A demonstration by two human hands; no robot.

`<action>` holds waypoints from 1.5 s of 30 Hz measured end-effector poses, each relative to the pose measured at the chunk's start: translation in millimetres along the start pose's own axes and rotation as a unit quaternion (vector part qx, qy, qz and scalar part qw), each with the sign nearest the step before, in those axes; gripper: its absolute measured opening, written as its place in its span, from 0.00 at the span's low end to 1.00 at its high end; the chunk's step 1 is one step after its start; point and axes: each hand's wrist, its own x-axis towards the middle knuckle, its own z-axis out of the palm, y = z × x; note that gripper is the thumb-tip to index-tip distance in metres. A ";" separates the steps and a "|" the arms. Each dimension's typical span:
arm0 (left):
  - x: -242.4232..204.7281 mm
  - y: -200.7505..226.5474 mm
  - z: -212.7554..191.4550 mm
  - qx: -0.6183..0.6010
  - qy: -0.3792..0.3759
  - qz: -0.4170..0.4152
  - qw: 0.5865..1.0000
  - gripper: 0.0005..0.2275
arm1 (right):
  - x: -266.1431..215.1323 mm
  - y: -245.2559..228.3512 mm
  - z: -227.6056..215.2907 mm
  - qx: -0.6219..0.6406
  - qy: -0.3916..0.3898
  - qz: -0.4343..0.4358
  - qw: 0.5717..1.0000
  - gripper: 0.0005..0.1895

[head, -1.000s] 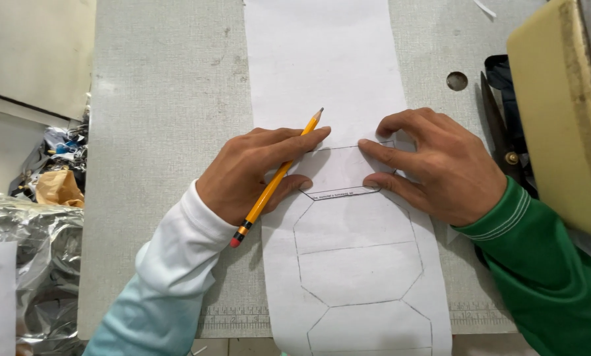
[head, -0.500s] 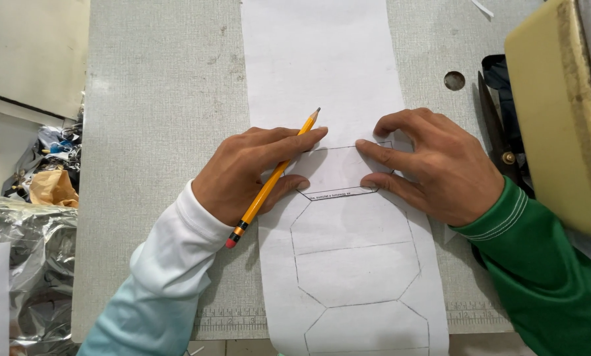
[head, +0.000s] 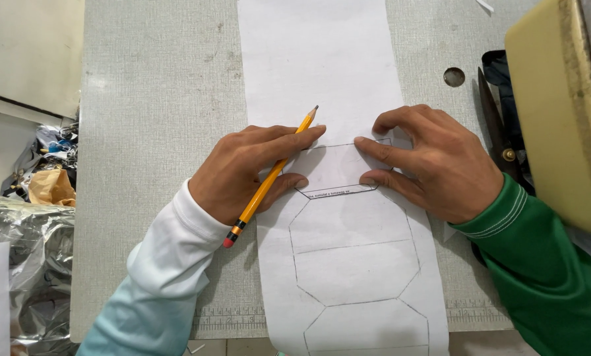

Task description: The person traces the outline of a paper pattern onto a piece of white fabric using a yellow pencil. They hold the pattern steady with one hand while drawing the lines with the other, repeating the process for multiple sections of the pattern.

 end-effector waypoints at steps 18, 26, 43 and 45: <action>-0.4 -0.7 0.9 0.005 -0.002 0.002 1.000 0.22 | 0.3 0.3 0.0 -0.001 -0.002 0.000 1.000 0.21; -1.4 -0.6 1.8 0.018 -0.011 -0.001 1.000 0.23 | 0.6 0.4 -0.2 0.001 -0.007 0.002 1.000 0.22; 7.3 24.9 5.1 -0.007 -0.015 0.067 0.998 0.22 | 2.1 -3.0 1.3 -0.003 -0.006 0.023 1.000 0.22; 10.1 30.8 10.6 -0.008 -0.053 0.091 0.994 0.18 | 1.3 -3.5 1.4 -0.021 -0.018 0.031 0.999 0.24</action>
